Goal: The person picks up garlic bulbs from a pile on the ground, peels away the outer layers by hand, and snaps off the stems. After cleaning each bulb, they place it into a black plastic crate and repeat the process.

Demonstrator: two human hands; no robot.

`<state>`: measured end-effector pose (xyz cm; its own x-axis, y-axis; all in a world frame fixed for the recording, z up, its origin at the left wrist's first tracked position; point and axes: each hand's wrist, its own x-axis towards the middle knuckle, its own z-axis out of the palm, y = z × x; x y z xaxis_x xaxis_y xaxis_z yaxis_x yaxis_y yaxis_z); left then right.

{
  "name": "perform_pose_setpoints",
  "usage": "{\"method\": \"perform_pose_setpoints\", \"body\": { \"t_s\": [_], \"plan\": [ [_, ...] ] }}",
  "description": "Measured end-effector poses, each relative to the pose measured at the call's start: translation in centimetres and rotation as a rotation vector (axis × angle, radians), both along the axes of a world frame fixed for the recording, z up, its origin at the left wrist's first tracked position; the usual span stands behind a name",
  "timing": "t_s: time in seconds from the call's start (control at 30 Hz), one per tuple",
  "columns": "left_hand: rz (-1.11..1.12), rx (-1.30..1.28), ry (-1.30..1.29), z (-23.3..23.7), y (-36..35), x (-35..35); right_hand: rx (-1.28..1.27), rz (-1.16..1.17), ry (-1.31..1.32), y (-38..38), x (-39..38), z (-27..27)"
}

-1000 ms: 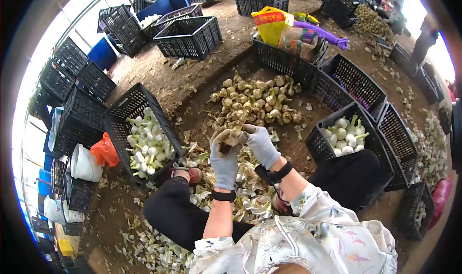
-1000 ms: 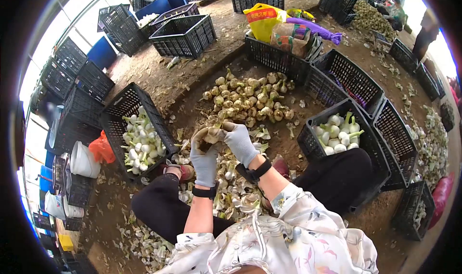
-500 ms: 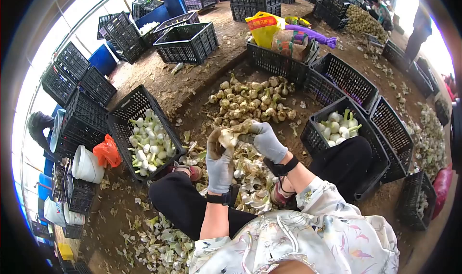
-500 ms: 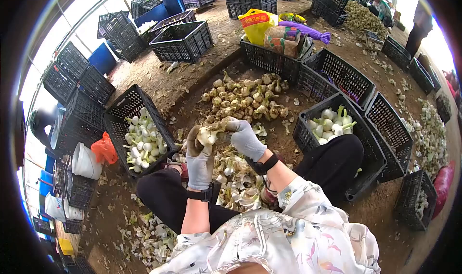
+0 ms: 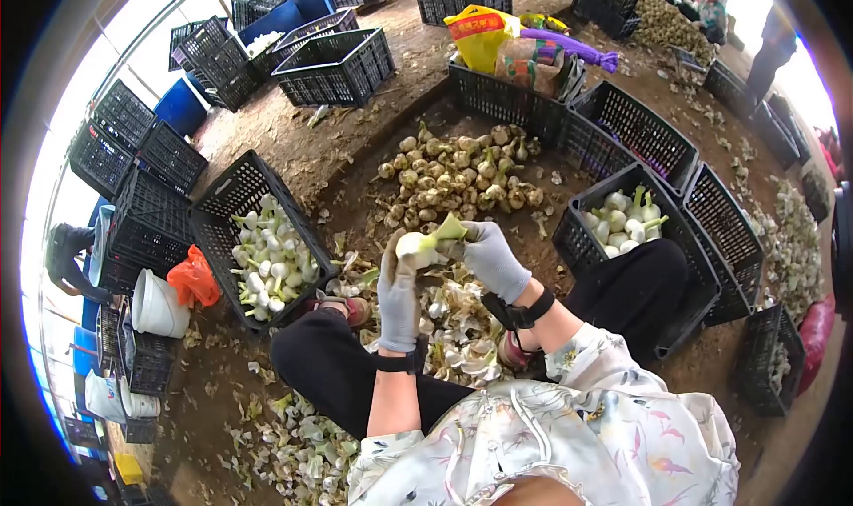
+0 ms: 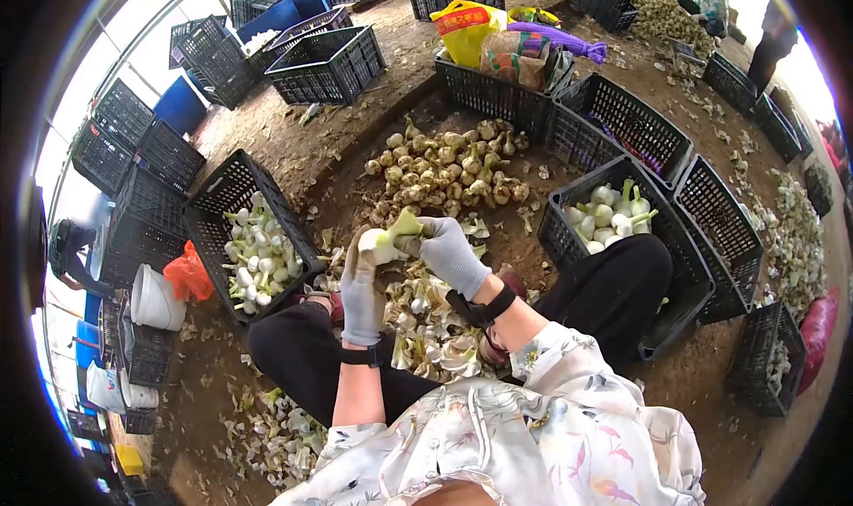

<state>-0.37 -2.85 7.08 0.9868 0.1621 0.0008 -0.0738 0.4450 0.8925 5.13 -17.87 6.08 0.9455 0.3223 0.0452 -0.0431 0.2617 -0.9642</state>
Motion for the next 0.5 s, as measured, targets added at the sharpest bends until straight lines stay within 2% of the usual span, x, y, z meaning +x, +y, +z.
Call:
{"method": "perform_pose_setpoints", "body": {
  "t_s": [0.03,0.07,0.13,0.17,0.2,0.27,0.33,0.37,0.4,0.43,0.47,0.5],
  "plan": [
    [0.064,0.157,-0.105,-0.6,-0.4,0.4,0.034,0.001,-0.088,0.4,-0.2,0.2],
    [0.063,0.158,-0.103,-1.1,-0.2,0.4,0.034,0.0,-0.086,0.3,-0.1,-0.1],
    [0.009,0.23,-0.127,-1.5,0.4,0.0,-0.012,-0.071,0.06,0.2,0.2,-0.9],
    [-0.041,0.211,-0.105,-0.8,0.2,-0.1,0.234,-0.087,0.168,0.1,1.0,-1.1],
    [-0.114,0.12,-0.153,-1.4,0.5,-0.2,0.327,-0.185,0.334,-0.4,1.2,-1.2],
    [-0.269,-0.044,-0.11,-0.6,1.0,-1.1,0.486,-0.409,0.485,-1.9,4.3,-5.8],
    [-0.265,-0.077,-0.068,-1.0,1.6,-1.5,0.039,-0.331,0.244,-4.6,6.0,-9.1],
    [-0.213,-0.083,-0.078,-1.2,1.7,-1.4,-0.528,-0.128,0.293,-4.2,6.0,-7.0],
    [-0.159,-0.091,-0.088,-1.5,1.7,-1.2,-1.051,-0.053,-0.101,-3.3,4.9,-5.3],
    [-0.118,0.09,-0.077,-3.0,2.3,-0.6,-0.982,-0.15,-0.271,-2.4,3.2,-3.7],
    [-0.121,0.086,-0.064,-3.0,2.3,-0.7,-0.907,-0.249,-0.432,-1.7,1.9,-2.2],
    [-0.095,0.218,-0.081,-2.8,2.1,-0.4,-0.749,-0.134,-0.445,-1.1,1.4,0.0]
  ]
}}
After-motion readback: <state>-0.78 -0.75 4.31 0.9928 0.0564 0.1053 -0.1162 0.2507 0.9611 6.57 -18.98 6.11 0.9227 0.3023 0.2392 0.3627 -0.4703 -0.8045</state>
